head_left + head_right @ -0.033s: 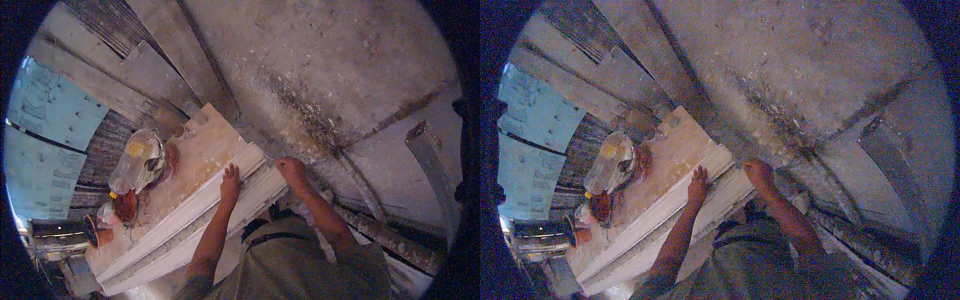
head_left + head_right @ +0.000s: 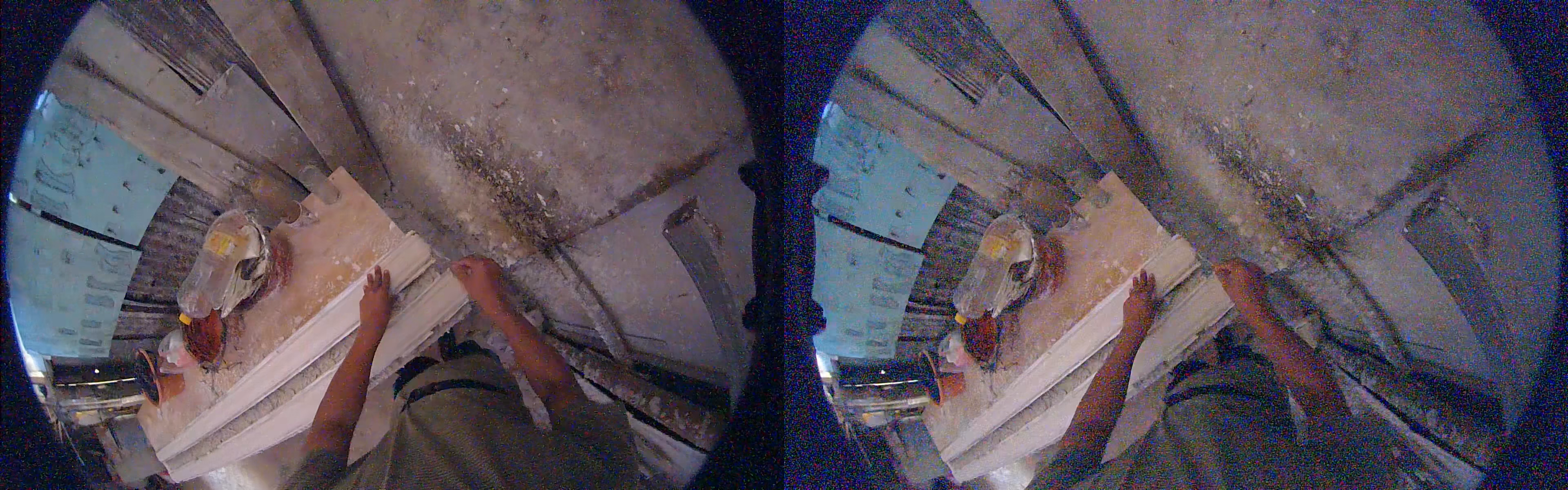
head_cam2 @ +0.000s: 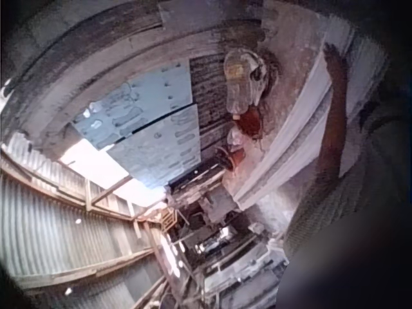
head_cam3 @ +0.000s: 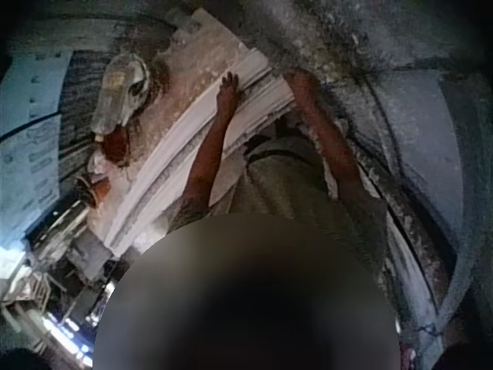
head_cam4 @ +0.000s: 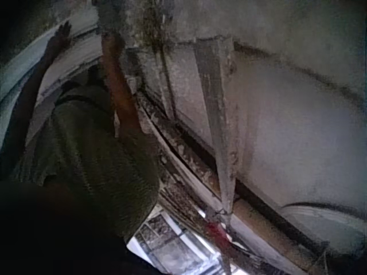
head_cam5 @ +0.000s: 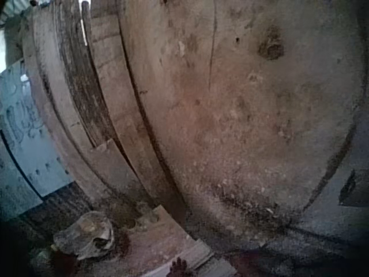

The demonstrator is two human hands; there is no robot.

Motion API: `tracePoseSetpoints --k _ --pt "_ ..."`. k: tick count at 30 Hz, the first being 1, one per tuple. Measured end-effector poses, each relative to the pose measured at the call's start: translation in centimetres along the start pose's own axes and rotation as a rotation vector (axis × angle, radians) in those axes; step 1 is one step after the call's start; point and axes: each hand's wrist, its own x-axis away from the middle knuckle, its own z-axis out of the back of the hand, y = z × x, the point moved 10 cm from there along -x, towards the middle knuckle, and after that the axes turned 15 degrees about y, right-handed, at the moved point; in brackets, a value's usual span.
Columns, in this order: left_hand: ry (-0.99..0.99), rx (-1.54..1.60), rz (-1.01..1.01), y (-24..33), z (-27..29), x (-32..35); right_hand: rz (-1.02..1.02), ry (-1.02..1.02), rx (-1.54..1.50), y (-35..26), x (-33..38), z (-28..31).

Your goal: The person uses a small metal scraper to remove dried material from the grooves and edges of long white wooden moldings resting on a workbench. The person works along the length of the pieces, occasionally adjusting their position.

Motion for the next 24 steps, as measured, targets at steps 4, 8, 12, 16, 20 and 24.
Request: tracePoseSetpoints --k 4,8,12,16,20,24 --pt "-0.026 -0.021 -0.009 0.2 0.8 -0.7 -0.008 0.008 -0.001 -0.7 -0.7 0.3" --pt "-0.025 0.027 -0.031 0.3 1.3 -1.3 0.045 0.029 0.028 -2.1 -1.6 0.5" --pt "-0.02 0.01 -0.061 0.2 1.0 -1.3 -0.081 -0.039 0.073 -1.4 -2.4 0.1" --pt "-0.023 0.013 -0.05 0.0 0.5 -1.4 -0.095 -0.093 0.128 -1.4 -3.9 -0.4" --pt "-0.016 0.021 -0.062 0.0 0.5 -1.5 -0.111 0.001 0.171 -1.0 -5.8 0.5" --pt "-0.046 0.025 -0.037 -0.1 0.4 -1.3 0.009 -0.15 0.24 -2.5 -6.7 -2.1"
